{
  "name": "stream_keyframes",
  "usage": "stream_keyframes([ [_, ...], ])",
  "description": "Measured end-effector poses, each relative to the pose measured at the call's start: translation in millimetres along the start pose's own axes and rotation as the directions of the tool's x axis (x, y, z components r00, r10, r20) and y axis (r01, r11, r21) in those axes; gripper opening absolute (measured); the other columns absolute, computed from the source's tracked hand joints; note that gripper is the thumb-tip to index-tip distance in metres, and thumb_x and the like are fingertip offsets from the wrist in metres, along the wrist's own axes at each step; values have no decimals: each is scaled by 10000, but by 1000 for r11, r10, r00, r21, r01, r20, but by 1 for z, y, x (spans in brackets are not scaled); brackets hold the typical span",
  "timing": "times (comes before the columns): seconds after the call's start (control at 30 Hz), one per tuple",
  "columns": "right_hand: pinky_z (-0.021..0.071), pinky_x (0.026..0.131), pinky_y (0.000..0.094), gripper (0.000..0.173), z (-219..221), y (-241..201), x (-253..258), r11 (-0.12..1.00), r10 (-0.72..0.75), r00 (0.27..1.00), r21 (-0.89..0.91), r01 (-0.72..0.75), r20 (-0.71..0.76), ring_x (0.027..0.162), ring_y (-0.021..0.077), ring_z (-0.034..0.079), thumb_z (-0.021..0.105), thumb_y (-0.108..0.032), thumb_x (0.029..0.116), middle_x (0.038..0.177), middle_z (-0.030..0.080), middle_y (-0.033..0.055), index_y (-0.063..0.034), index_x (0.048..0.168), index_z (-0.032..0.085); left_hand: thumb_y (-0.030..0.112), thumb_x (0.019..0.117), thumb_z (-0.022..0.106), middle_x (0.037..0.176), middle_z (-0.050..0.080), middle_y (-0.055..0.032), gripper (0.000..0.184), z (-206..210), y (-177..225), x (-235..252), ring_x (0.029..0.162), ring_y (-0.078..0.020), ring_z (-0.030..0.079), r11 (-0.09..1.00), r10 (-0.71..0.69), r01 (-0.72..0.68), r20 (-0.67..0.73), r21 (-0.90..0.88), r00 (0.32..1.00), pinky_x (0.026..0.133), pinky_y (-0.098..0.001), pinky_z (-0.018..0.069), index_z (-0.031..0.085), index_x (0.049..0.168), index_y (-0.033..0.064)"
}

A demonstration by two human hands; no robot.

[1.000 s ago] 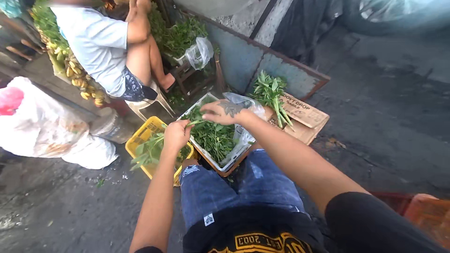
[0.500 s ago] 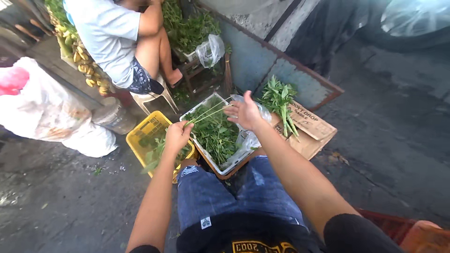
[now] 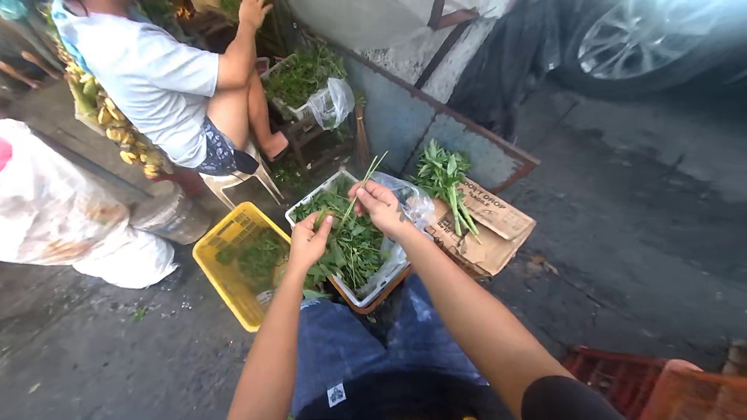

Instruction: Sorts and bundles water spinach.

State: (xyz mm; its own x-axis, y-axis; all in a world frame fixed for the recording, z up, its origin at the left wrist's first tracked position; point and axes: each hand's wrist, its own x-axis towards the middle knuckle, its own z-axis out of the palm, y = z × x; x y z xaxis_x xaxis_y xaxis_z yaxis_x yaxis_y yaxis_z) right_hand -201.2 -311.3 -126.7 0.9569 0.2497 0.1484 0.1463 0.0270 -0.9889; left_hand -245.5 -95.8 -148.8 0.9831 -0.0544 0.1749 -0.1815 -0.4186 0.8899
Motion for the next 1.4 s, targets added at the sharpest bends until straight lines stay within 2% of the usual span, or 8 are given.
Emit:
stream_keyframes([
  [0.1,592,723,356,262,3,-10,-9,956,19,991,-292,22,136,761,165,660,431,-155,1103,964,673,74,-65,1119,677,203,1033,614,898,729,7,191,-2,17,0,739,-76,648,991,25,-35,-74,-131,997,689,-290,552,755,1135,125],
  [0.2,604,793,371,246,20,-1,-19,909,-53,975,-394,136,214,847,163,680,486,-173,1079,1013,678,80,-49,1071,699,211,1007,666,868,747,-14,200,4,40,4,694,-98,674,980,66,-78,-69,-182,995,660,-306,589,752,1151,103],
  [0.37,587,857,389,254,32,4,-27,875,-97,967,-444,196,237,906,172,682,503,-185,1067,1000,690,84,-41,1047,711,224,1022,655,835,732,-31,172,9,52,11,659,-110,658,969,67,-81,-66,-235,996,620,-298,573,766,1039,93],
  [0.7,578,879,405,292,19,8,-27,853,-34,948,-484,192,317,922,187,680,489,-189,1080,991,687,87,-40,983,720,141,1017,650,905,746,-74,138,14,45,8,664,-132,663,907,58,-79,-63,-414,996,593,-285,576,763,1018,61],
  [1.03,580,879,404,244,23,19,-35,840,-40,954,-507,194,297,933,193,672,472,-177,1083,1008,664,90,-54,1027,676,144,1011,657,852,726,-50,134,13,43,7,577,-79,559,903,86,-110,-78,-415,993,506,-215,458,773,994,80],
  [1.2,569,892,445,269,21,33,-44,733,-112,955,-626,267,275,979,219,670,452,-195,1077,1018,666,92,-57,1061,682,172,1019,651,877,725,-35,142,18,42,6,513,-50,464,897,68,-95,-77,-431,995,451,-189,370,766,978,100],
  [1.3,550,854,479,283,22,33,-48,700,-132,957,-660,274,257,958,221,670,441,-217,1078,1000,670,76,-75,1051,684,160,1012,660,891,735,-39,138,19,44,7,568,-65,534,907,99,-118,-68,-404,993,501,-206,438,775,984,88],
  [1.4,525,853,481,310,21,30,-49,693,-149,951,-657,296,272,924,208,665,436,-243,1079,939,670,60,-80,1002,689,137,1019,641,1006,763,-59,153,16,45,7,784,-115,689,914,165,-159,-16,-373,986,703,-277,579,776,1004,66],
])
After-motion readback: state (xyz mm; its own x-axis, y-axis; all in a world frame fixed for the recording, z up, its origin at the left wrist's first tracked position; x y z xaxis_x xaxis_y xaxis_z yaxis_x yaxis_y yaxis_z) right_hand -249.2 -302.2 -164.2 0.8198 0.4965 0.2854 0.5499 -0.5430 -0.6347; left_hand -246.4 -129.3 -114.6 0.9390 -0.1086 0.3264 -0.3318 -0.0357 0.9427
